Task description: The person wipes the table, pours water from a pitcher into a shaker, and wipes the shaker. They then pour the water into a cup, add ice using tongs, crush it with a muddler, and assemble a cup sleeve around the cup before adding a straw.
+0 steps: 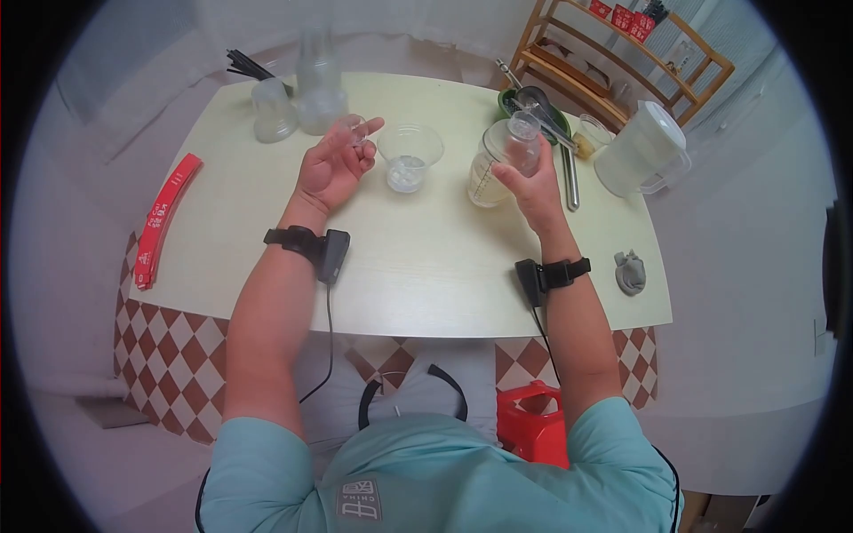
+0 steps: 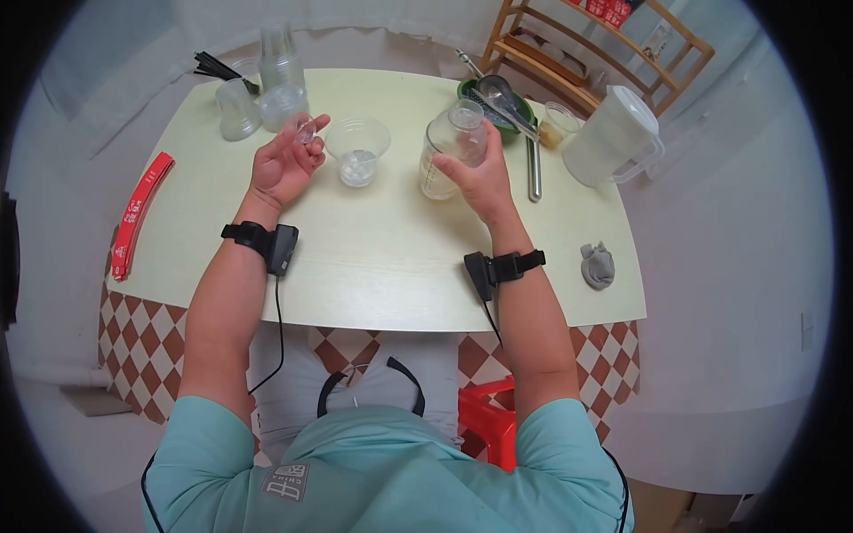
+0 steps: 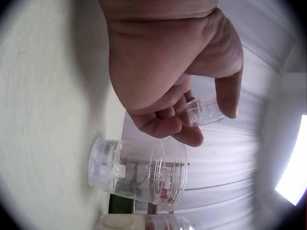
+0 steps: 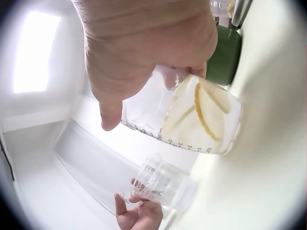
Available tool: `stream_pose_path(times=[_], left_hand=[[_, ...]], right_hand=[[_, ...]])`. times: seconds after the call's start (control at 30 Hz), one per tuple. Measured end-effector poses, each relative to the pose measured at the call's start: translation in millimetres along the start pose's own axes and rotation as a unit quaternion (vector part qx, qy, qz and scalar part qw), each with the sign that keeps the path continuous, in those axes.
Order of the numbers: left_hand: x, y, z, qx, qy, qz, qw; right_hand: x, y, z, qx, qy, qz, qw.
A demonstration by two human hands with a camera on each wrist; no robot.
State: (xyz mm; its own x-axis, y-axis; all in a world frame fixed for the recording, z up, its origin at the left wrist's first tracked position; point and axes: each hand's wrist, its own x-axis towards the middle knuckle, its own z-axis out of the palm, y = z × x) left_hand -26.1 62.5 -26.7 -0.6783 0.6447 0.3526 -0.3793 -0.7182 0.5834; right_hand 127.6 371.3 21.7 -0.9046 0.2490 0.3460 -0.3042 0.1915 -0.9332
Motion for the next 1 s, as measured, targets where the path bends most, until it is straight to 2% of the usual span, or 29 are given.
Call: stream_pose_path(times=[0.1,0.2,1.0], left_hand=[[1,-1,1,-0.002,0.007,0.003,1.000],[2,-2,-1,-0.014,0.012,0.007,1.000],[4,-3,1,-0.041,0.027,-0.007,0.999]], right_hand=[[-1,8,-2,-0.026,0.004,-0.028,0.999],[-1,10,-3,0.004,0.004,-0.019,1.000],[-2,13,-4,0.010,-0.006,-0.022,1.000]])
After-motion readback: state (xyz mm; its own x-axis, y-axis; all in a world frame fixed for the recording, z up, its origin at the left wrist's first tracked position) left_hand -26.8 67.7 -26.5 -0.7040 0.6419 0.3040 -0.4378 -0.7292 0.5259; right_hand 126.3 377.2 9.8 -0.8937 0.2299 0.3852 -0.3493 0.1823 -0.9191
